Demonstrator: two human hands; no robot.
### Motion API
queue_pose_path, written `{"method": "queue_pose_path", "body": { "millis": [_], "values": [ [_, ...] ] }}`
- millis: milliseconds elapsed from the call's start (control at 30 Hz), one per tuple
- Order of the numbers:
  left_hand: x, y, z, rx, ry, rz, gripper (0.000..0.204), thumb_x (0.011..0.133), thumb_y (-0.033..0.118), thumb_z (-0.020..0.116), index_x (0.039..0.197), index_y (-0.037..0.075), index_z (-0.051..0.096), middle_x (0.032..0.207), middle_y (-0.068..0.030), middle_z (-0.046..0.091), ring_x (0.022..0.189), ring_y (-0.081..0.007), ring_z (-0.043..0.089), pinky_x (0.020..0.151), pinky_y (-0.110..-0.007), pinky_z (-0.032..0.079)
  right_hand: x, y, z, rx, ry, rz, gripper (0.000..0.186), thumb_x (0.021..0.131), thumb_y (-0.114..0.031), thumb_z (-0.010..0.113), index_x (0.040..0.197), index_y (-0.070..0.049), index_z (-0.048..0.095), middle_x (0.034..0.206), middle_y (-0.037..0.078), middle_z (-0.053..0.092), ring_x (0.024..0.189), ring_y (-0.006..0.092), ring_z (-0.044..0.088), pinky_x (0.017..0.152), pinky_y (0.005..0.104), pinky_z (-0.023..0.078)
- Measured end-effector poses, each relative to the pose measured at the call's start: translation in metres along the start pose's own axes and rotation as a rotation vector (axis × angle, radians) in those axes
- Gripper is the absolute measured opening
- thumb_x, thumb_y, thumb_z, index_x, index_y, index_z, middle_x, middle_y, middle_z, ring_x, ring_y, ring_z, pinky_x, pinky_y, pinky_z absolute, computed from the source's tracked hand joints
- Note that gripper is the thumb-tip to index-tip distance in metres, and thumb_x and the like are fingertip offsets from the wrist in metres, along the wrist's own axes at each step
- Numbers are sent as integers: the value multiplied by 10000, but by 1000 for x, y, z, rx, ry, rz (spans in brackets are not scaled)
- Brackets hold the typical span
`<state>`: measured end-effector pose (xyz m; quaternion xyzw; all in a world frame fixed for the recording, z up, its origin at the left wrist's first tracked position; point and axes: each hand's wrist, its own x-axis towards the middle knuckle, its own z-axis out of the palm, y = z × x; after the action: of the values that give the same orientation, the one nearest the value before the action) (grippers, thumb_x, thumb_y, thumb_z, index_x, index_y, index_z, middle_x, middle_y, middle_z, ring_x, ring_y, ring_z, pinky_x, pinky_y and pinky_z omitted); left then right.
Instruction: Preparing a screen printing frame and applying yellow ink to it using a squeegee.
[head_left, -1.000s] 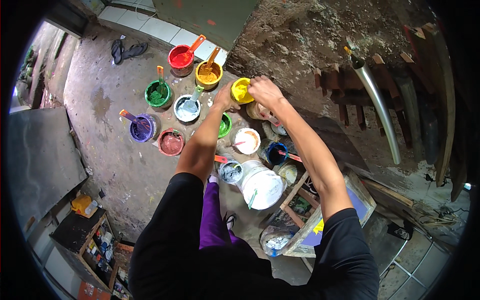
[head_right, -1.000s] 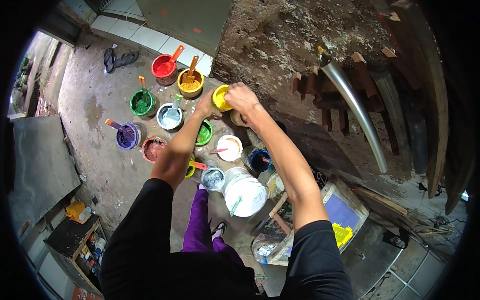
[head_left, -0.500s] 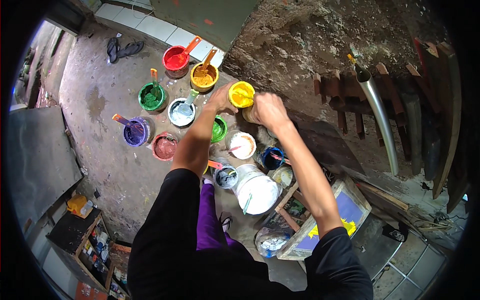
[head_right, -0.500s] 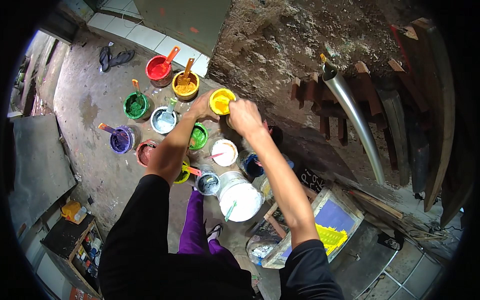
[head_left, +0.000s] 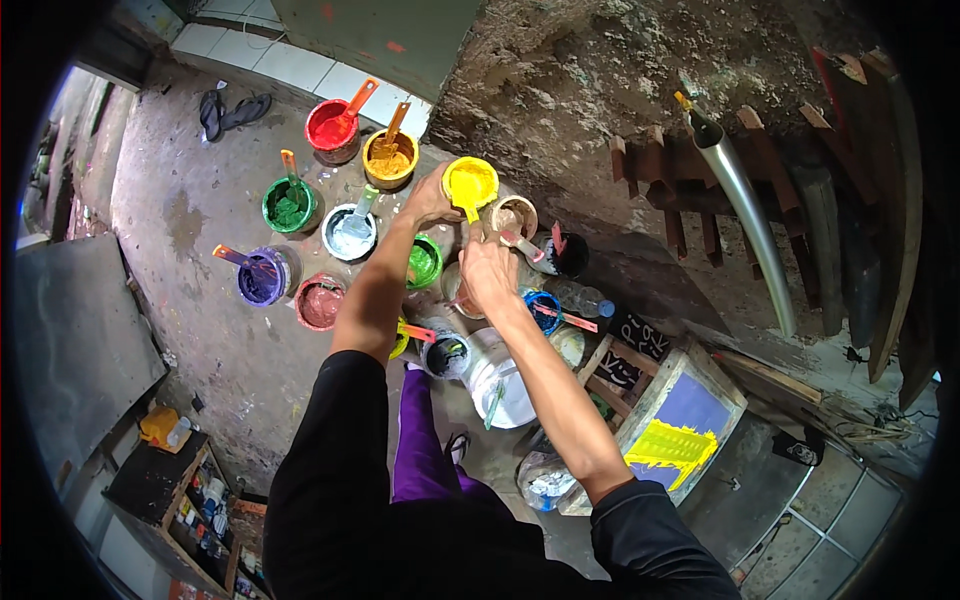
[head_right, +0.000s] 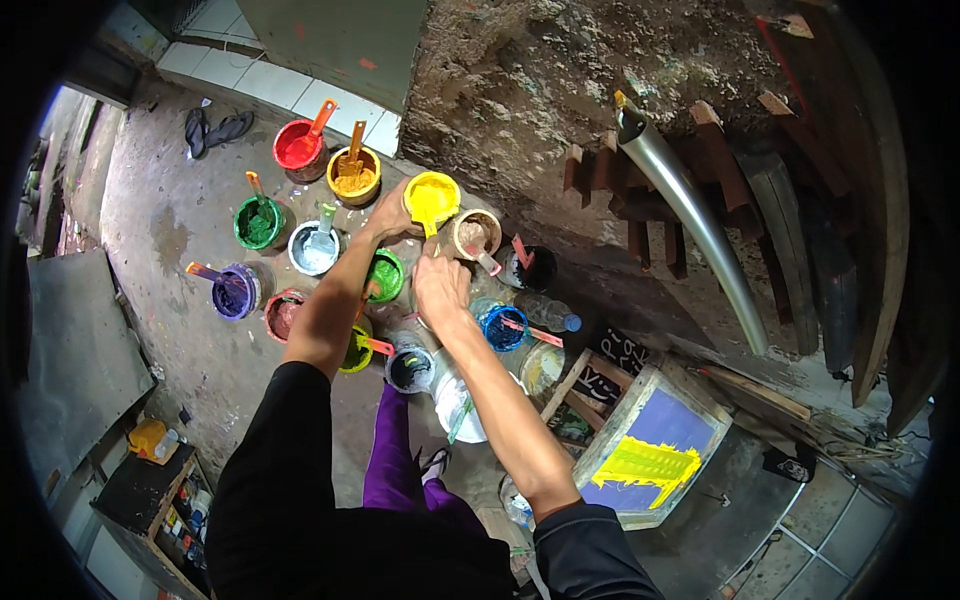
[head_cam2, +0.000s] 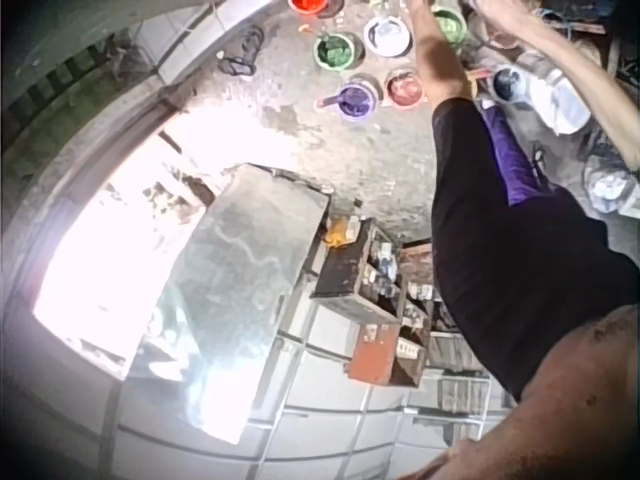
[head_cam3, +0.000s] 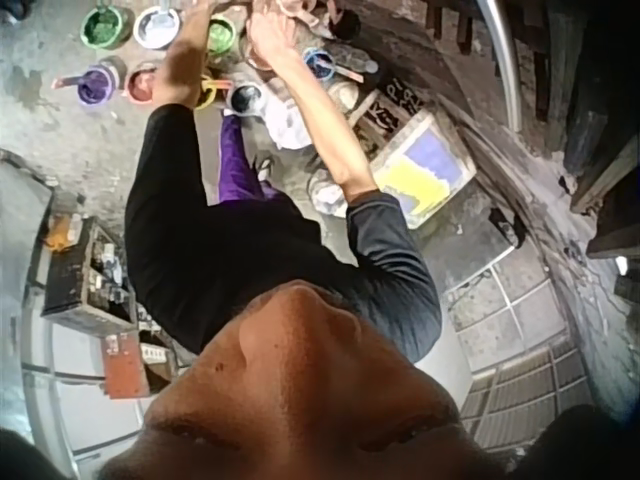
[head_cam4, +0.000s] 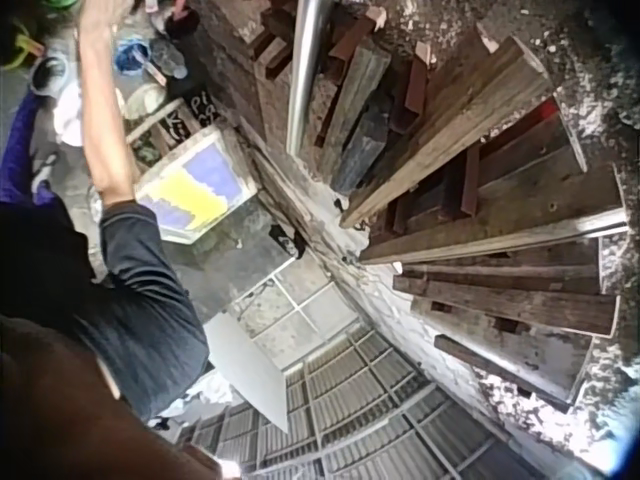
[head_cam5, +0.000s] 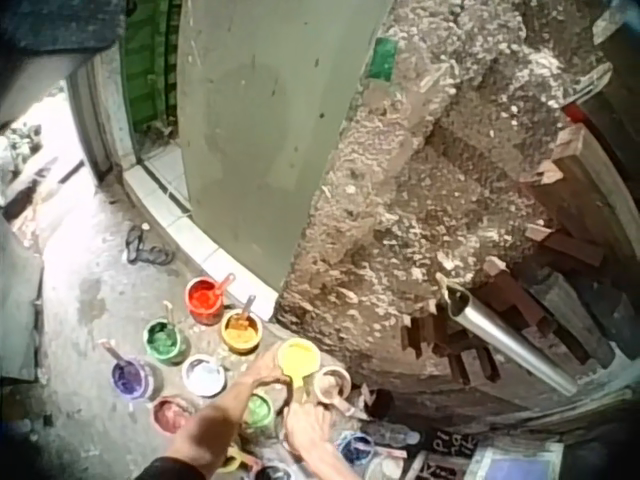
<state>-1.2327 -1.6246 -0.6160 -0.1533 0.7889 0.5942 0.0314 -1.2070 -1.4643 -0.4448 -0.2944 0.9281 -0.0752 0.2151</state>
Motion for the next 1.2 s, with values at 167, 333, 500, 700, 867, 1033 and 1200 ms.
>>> {"method": "queue_pose_path", "body": {
  "millis": [167,333,500,700,867,1033,1200],
  "values": [
    [8,11,-5,127,-74,-91,829,609,219,888,1332,100,499,1173,-161,663,1115,-312,626,955,-380,491,-2,7,12,-37,87,30,287,897,-116,530,1130,48,563,747,275,661,707,434,676,615,537,531],
    [9,4,-8,104,-61,-112,793,635,230,871,1326,92,507,1160,-168,669,1107,-303,634,955,-378,490,-13,5,-3,-11,-31,70,319,874,-53,504,1163,63,572,894,311,653,778,432,684,667,509,546],
    [14,0,-5,61,-88,-87,812,584,220,882,1299,96,518,1167,-178,667,1133,-340,615,963,-401,489,-29,15,-14,-34,-1,45,282,877,-56,497,1135,4,594,852,304,651,764,448,672,664,538,528],
    [16,-14,-8,39,-84,-39,833,540,178,883,1284,92,519,1157,-177,672,1132,-352,617,966,-404,494,-48,18,-34,7,-79,22,348,883,-94,527,1202,39,567,918,314,635,793,437,678,683,512,546],
    [23,-18,-5,40,-143,-77,914,513,166,917,1323,56,507,1180,-113,658,1101,-231,610,996,-339,464,-63,23,-38,1,-73,24,357,896,-121,538,1218,32,558,935,316,620,774,434,678,655,501,546],
    [23,-32,-9,11,-139,-65,923,512,96,898,1337,43,488,1201,-101,645,1126,-220,593,1015,-331,453,-78,15,-39,-2,2,36,347,912,-88,505,1244,-5,565,889,286,630,717,409,669,624,480,537],
    [14,-20,-5,-38,-183,-65,933,517,32,877,1358,47,474,1225,-95,633,1151,-215,580,1041,-326,438,-95,29,-52,316,72,224,238,971,-102,487,1156,-8,602,741,185,629,599,277,626,550,388,491]
  ]
}}
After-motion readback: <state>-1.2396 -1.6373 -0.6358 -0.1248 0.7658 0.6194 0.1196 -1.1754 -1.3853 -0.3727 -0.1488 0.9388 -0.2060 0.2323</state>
